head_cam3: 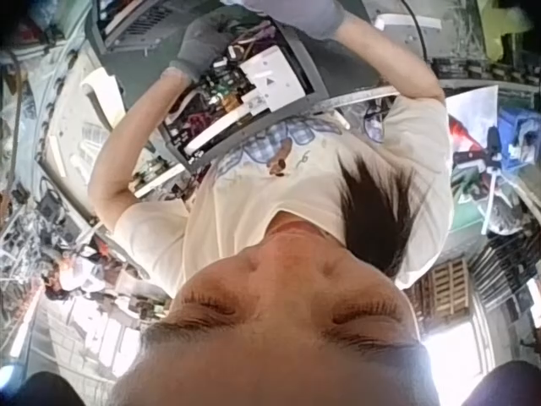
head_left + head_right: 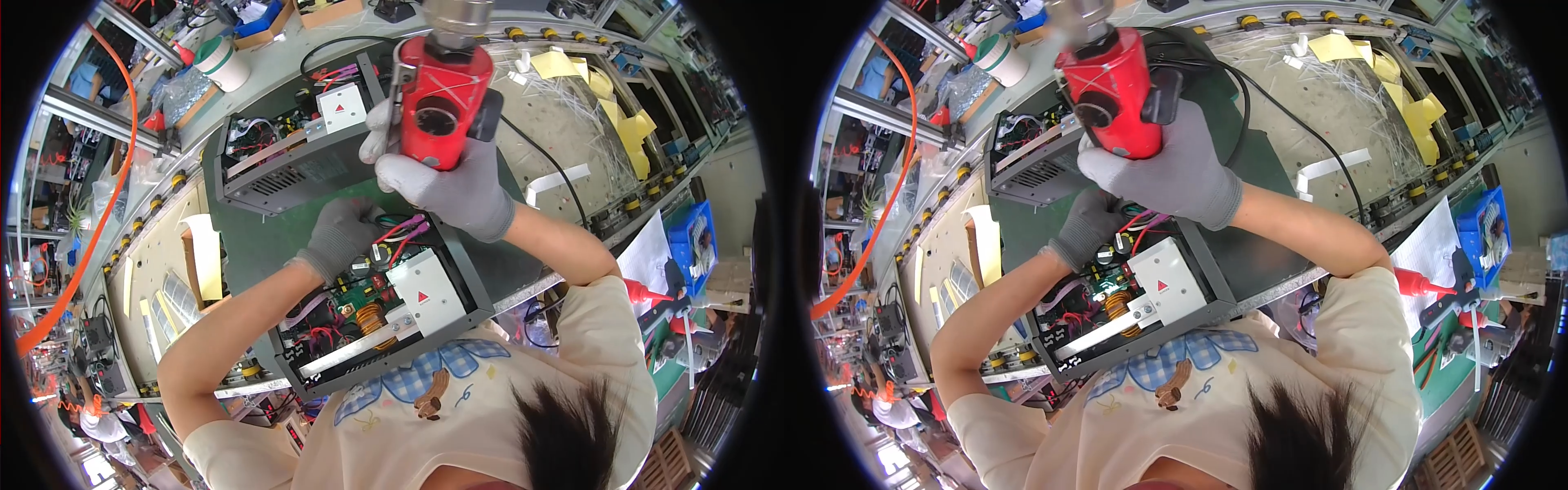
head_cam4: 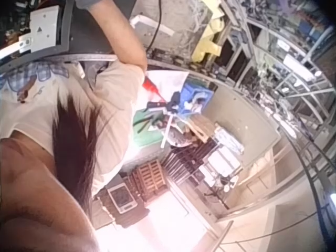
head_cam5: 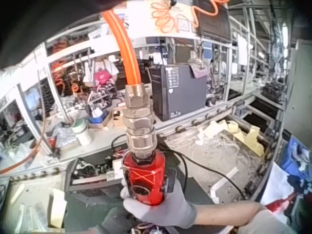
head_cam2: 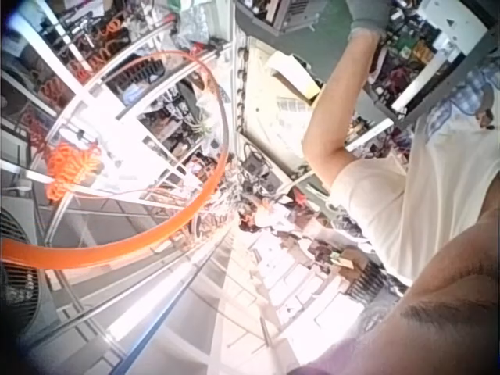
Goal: Assembling electronic power units on a conveyor belt including gluing, screwing, and cable management.
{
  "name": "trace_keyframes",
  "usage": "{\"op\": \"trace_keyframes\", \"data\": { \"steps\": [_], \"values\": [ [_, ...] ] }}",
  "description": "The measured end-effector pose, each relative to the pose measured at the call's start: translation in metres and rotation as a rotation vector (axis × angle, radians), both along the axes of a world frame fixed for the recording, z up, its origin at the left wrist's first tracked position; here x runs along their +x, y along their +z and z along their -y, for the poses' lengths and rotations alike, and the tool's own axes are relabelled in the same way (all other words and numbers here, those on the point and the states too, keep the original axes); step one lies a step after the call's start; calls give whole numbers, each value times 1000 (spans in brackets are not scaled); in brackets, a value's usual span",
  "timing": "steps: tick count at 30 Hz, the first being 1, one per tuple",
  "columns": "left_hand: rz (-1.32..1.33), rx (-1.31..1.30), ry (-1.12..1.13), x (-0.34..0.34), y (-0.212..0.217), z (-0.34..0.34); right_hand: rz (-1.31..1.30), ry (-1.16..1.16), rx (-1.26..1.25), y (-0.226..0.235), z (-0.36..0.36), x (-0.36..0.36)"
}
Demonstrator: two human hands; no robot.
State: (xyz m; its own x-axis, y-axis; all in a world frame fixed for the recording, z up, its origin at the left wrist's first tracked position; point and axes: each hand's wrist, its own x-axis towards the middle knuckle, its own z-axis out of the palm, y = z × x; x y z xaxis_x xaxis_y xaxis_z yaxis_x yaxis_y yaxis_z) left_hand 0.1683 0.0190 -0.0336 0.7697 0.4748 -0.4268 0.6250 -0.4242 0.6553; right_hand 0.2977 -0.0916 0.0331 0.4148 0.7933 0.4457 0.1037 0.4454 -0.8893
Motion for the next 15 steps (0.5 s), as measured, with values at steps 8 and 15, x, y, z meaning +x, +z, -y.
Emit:
{"op": "trace_keyframes", "data": {
  "steps": [8,15],
  "values": [
    [120,-29,2,-5,-13,-1,-146,67,-96,10,2,3],
    [108,-10,-19,-4,-11,-2,-131,50,-38,-5,-6,-5]
  ]
}}
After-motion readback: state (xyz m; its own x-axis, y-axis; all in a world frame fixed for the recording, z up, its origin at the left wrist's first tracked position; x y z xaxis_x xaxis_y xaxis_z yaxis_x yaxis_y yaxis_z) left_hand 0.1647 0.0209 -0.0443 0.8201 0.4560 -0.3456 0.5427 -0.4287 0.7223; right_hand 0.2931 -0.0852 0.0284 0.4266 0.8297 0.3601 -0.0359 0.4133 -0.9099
